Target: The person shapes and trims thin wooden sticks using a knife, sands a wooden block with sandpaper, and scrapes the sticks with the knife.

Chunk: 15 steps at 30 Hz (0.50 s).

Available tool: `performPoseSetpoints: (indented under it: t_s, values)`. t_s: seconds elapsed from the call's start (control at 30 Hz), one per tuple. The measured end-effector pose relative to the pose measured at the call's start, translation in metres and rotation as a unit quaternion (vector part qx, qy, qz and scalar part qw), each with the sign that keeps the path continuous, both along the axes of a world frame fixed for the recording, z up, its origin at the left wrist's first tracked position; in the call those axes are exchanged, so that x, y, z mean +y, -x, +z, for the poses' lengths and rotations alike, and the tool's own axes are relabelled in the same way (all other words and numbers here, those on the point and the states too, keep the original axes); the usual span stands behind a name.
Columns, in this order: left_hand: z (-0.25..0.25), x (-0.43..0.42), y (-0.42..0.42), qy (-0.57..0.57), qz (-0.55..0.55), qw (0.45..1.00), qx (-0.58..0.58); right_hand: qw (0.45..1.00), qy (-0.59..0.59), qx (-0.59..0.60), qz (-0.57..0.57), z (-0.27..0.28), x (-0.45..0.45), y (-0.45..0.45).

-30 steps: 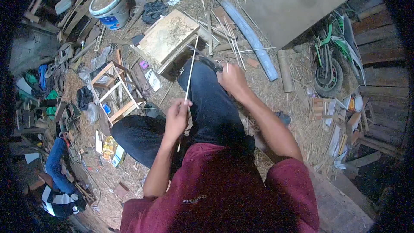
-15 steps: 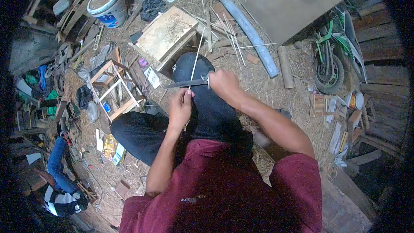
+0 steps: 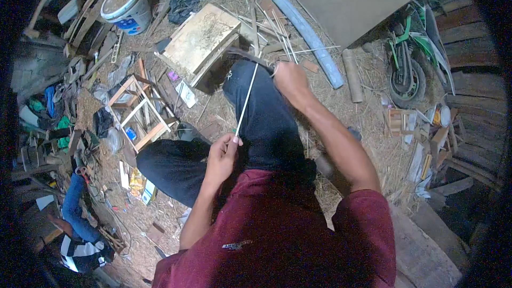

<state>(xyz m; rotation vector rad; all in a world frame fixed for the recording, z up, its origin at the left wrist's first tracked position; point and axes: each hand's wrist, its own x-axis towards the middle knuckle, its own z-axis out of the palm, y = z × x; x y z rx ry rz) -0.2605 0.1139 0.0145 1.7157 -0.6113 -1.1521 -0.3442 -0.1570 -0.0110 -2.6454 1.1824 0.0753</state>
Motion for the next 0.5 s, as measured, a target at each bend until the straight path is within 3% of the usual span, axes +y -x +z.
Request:
performPoseSetpoints:
  t_s: [0.1,0.2,0.23,0.4,0.5]
  values:
    - [0.001,0.007,-0.004,0.015,0.003,1.000,0.000,0.996,-0.011,-0.002,-0.092,-0.006,-0.036,-0.012]
    - [-0.006,0.006,-0.006,0.047,0.063,0.997,-0.010,0.988,-0.004,-0.136,-0.066,0.011,-0.034,-0.016]
    - [-0.003,0.003,-0.008,0.029,0.072,0.997,0.002,0.987,-0.063,-0.140,-0.052,0.017,-0.023,-0.017]
    - [-0.021,-0.067,-0.042,0.022,0.086,0.996,0.020,0.980,-0.020,-0.038,0.195,0.010,0.029,-0.016]
    - [-0.019,-0.086,-0.051,-0.013,0.062,0.985,-0.162,0.979,-0.016,-0.031,0.200,0.004,0.033,-0.022]
